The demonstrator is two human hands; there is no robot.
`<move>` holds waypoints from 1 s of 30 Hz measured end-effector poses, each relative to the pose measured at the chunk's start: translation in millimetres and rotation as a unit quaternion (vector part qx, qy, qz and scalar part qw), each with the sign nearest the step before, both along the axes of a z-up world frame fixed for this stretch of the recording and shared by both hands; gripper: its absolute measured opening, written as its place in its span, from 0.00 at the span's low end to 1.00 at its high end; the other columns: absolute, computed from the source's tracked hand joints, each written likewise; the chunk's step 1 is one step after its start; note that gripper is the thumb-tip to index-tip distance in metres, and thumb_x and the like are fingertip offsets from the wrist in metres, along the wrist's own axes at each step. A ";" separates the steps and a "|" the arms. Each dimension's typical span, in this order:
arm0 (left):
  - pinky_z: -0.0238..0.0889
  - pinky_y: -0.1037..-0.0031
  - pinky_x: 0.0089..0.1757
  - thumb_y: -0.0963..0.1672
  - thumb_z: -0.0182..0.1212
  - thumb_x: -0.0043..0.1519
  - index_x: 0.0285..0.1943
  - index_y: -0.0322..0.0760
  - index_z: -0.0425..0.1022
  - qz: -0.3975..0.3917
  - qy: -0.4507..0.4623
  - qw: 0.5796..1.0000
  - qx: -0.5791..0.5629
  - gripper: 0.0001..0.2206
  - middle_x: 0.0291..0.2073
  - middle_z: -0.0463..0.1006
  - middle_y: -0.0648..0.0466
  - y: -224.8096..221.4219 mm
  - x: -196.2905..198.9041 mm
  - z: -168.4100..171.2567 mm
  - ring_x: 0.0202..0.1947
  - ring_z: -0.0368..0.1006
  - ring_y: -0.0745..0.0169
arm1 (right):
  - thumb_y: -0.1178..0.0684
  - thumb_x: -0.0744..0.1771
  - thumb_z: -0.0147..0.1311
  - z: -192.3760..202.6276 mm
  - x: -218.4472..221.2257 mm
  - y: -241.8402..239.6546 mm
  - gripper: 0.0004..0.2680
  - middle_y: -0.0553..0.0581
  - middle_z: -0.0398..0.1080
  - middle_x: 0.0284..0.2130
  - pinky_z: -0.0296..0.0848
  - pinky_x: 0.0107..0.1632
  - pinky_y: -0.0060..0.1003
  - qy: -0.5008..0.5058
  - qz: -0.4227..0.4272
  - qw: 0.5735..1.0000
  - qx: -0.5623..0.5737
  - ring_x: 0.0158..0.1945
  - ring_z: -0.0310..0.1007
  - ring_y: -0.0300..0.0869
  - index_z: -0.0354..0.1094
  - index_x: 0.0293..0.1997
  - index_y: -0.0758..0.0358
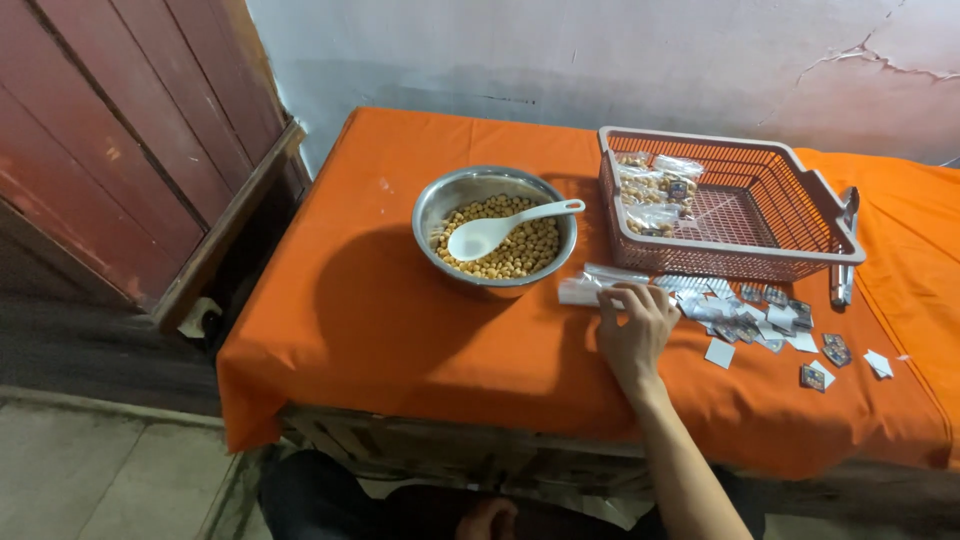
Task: Scooping peanuts from a bowl into small plastic bags, adding a small sachet to each, and placing them in a basket.
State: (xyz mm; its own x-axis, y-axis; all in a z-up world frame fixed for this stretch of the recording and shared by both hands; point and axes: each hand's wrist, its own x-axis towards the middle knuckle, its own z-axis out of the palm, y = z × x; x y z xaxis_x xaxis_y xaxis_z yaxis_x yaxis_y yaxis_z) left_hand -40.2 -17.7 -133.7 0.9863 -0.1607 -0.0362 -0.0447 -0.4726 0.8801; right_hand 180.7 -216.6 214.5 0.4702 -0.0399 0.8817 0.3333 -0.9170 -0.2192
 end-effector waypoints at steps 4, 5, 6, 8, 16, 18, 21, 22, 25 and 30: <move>0.67 0.82 0.39 0.47 0.59 0.50 0.36 0.63 0.73 0.027 -0.166 0.986 -0.014 0.08 0.28 0.73 0.72 -14.0 39.5 256.6 0.33 0.74 0.74 | 0.55 0.62 0.56 5.1 -2.1 3.5 0.01 0.42 0.70 0.30 0.56 0.41 0.33 0.002 -0.022 1.000 0.020 0.40 0.66 0.39 0.70 0.31 0.52; 0.67 0.77 0.39 0.45 0.55 0.52 0.36 0.55 0.73 0.019 -0.259 0.965 -0.045 0.06 0.29 0.73 0.66 -17.9 48.1 305.6 0.32 0.73 0.67 | 0.54 0.61 0.58 4.4 -2.5 2.4 0.02 0.41 0.70 0.30 0.56 0.42 0.32 0.009 -0.003 0.999 0.033 0.40 0.66 0.39 0.70 0.30 0.50; 0.67 0.71 0.39 0.43 0.51 0.55 0.37 0.47 0.74 0.014 -0.350 0.934 -0.076 0.06 0.29 0.73 0.61 -22.6 57.7 355.0 0.31 0.73 0.60 | 0.54 0.60 0.60 4.8 -1.3 1.4 0.03 0.40 0.70 0.30 0.56 0.43 0.32 0.015 0.017 0.999 0.045 0.40 0.66 0.39 0.69 0.30 0.48; 0.65 0.66 0.41 0.41 0.52 0.55 0.38 0.41 0.73 0.023 -0.401 0.913 -0.064 0.06 0.31 0.73 0.53 -31.3 96.4 382.8 0.34 0.72 0.53 | 0.53 0.60 0.61 8.7 -4.0 1.6 0.05 0.40 0.69 0.29 0.56 0.42 0.32 0.017 0.031 0.997 0.070 0.39 0.66 0.39 0.68 0.28 0.48; 0.56 0.53 0.51 0.35 0.56 0.50 0.64 0.22 0.51 -0.001 -0.387 0.922 -0.030 0.30 0.49 0.66 0.27 -66.7 201.3 390.8 0.50 0.63 0.29 | 0.62 0.61 0.58 37.5 -17.7 18.6 0.04 0.50 0.72 0.32 0.63 0.44 0.34 -0.042 0.111 0.991 0.055 0.39 0.67 0.45 0.72 0.32 0.58; 0.60 0.57 0.46 0.36 0.55 0.51 0.60 0.31 0.59 0.037 -0.360 0.931 -0.053 0.25 0.41 0.74 0.41 -70.2 211.1 380.4 0.43 0.71 0.42 | 0.61 0.58 0.61 36.3 -17.9 19.2 0.05 0.50 0.72 0.32 0.64 0.46 0.34 -0.036 0.136 0.987 0.074 0.39 0.67 0.45 0.71 0.30 0.57; 0.61 0.61 0.42 0.41 0.60 0.50 0.50 0.46 0.68 0.077 -0.340 0.937 -0.035 0.18 0.34 0.78 0.53 -67.1 218.1 365.3 0.35 0.73 0.52 | 0.60 0.57 0.63 39.8 -20.1 20.0 0.06 0.52 0.71 0.31 0.66 0.45 0.36 -0.018 0.167 0.980 0.109 0.39 0.68 0.46 0.67 0.26 0.59; 0.61 0.61 0.42 0.41 0.60 0.50 0.50 0.46 0.68 0.078 -0.339 0.937 -0.035 0.18 0.34 0.78 0.53 -66.8 219.1 364.5 0.35 0.73 0.52 | 0.60 0.57 0.63 42.5 -21.8 21.1 0.06 0.52 0.71 0.31 0.66 0.45 0.36 -0.017 0.167 0.980 0.109 0.39 0.68 0.46 0.67 0.26 0.59; 0.63 0.66 0.39 0.43 0.61 0.50 0.47 0.51 0.69 0.084 -0.314 0.944 -0.055 0.15 0.31 0.78 0.59 -62.8 219.2 363.4 0.32 0.74 0.59 | 0.62 0.59 0.58 44.7 -24.0 25.1 0.06 0.50 0.73 0.36 0.61 0.49 0.36 0.007 0.187 0.977 0.101 0.45 0.68 0.46 0.64 0.27 0.57; 0.61 0.69 0.40 0.48 0.64 0.48 0.47 0.56 0.68 0.038 -0.277 0.960 -0.021 0.17 0.30 0.78 0.67 -62.7 219.3 358.6 0.35 0.74 0.66 | 0.64 0.60 0.59 36.1 -18.2 17.6 0.06 0.51 0.70 0.30 0.64 0.46 0.35 -0.025 0.171 0.968 0.181 0.39 0.69 0.44 0.64 0.29 0.59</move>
